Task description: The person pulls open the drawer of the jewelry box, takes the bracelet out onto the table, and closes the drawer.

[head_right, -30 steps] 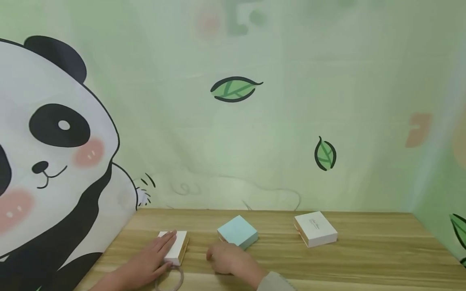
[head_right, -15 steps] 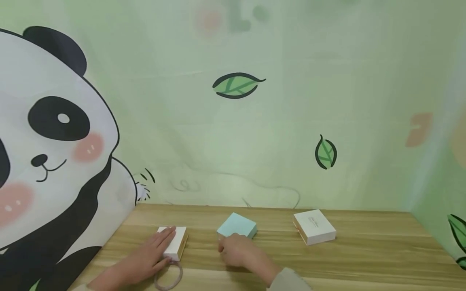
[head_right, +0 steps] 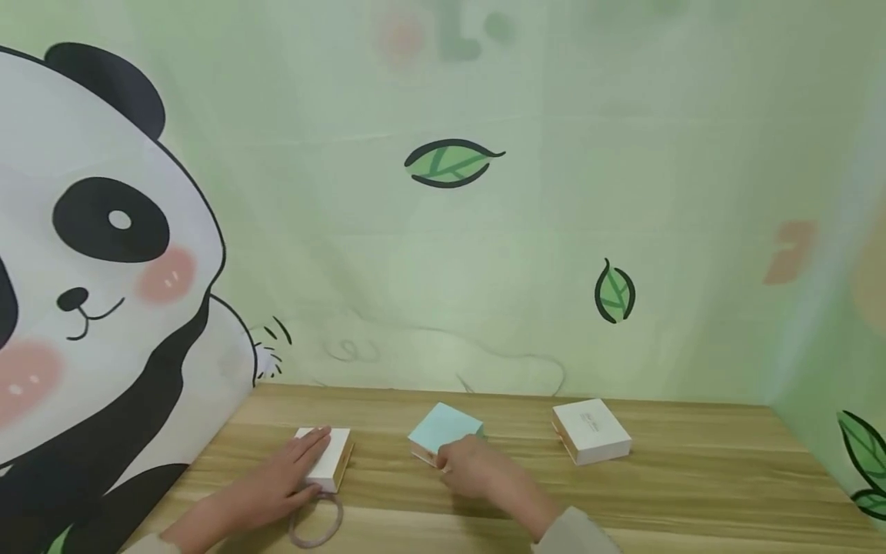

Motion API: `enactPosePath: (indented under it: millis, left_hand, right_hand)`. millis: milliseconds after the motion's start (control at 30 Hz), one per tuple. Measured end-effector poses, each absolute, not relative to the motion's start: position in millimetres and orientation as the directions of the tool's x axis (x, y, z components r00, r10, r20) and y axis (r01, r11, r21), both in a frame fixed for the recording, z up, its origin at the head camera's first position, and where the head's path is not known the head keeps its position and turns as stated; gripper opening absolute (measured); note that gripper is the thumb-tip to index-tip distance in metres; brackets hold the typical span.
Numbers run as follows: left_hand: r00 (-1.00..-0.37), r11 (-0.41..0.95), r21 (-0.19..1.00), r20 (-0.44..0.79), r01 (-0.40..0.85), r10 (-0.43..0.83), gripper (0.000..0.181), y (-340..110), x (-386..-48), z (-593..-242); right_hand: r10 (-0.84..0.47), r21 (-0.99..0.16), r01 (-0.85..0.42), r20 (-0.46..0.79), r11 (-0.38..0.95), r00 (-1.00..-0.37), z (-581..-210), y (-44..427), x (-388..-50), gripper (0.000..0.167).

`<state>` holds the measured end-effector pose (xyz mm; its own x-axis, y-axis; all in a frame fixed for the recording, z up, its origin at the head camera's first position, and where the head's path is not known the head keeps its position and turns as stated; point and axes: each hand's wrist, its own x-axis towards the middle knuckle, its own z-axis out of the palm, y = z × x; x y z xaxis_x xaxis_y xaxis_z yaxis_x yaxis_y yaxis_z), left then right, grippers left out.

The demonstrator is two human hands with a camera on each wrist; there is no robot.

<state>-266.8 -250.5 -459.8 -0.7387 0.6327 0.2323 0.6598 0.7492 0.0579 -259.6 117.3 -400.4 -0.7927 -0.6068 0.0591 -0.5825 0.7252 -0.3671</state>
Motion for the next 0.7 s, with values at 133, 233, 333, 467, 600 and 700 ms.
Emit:
enactPosePath:
  millis: [133, 233, 333, 467, 600, 700]
  left_hand:
    - [-0.760, 0.757, 0.110, 0.200, 0.645, 0.618, 0.066, -251.3, -265.7, -457.7]
    - [-0.751, 0.750, 0.110, 0.222, 0.653, 0.621, 0.064, -251.1, -266.8, -458.1]
    - [-0.740, 0.742, 0.107, 0.254, 0.662, 0.623, 0.062, -253.1, -266.7, -456.4]
    - [-0.761, 0.754, 0.151, 0.270, 0.639, 0.591, 0.061, -258.2, -262.6, -448.2]
    - [-0.788, 0.776, 0.171, 0.261, 0.607, 0.558, 0.062, -264.1, -253.2, -438.8]
    - [-0.776, 0.777, 0.132, 0.277, 0.615, 0.567, 0.060, -265.3, -240.9, -436.8]
  right_hand:
    - [-0.573, -0.402, -0.536, 0.035, 0.742, -0.819, -399.8, 129.2, -258.6, 0.014]
    - [-0.560, -0.437, -0.509, 0.014, 0.742, -0.828, -396.8, 138.5, -257.4, 0.015]
    - [-0.554, -0.463, -0.488, -0.006, 0.740, -0.833, -392.9, 144.7, -255.6, 0.016]
    - [-0.545, -0.497, -0.466, -0.016, 0.732, -0.838, -389.2, 151.1, -253.1, 0.021]
    - [-0.544, -0.502, -0.468, -0.005, 0.727, -0.839, -386.4, 157.4, -249.6, 0.018]
    - [-0.552, -0.488, -0.481, -0.003, 0.729, -0.834, -386.0, 161.3, -246.2, 0.018]
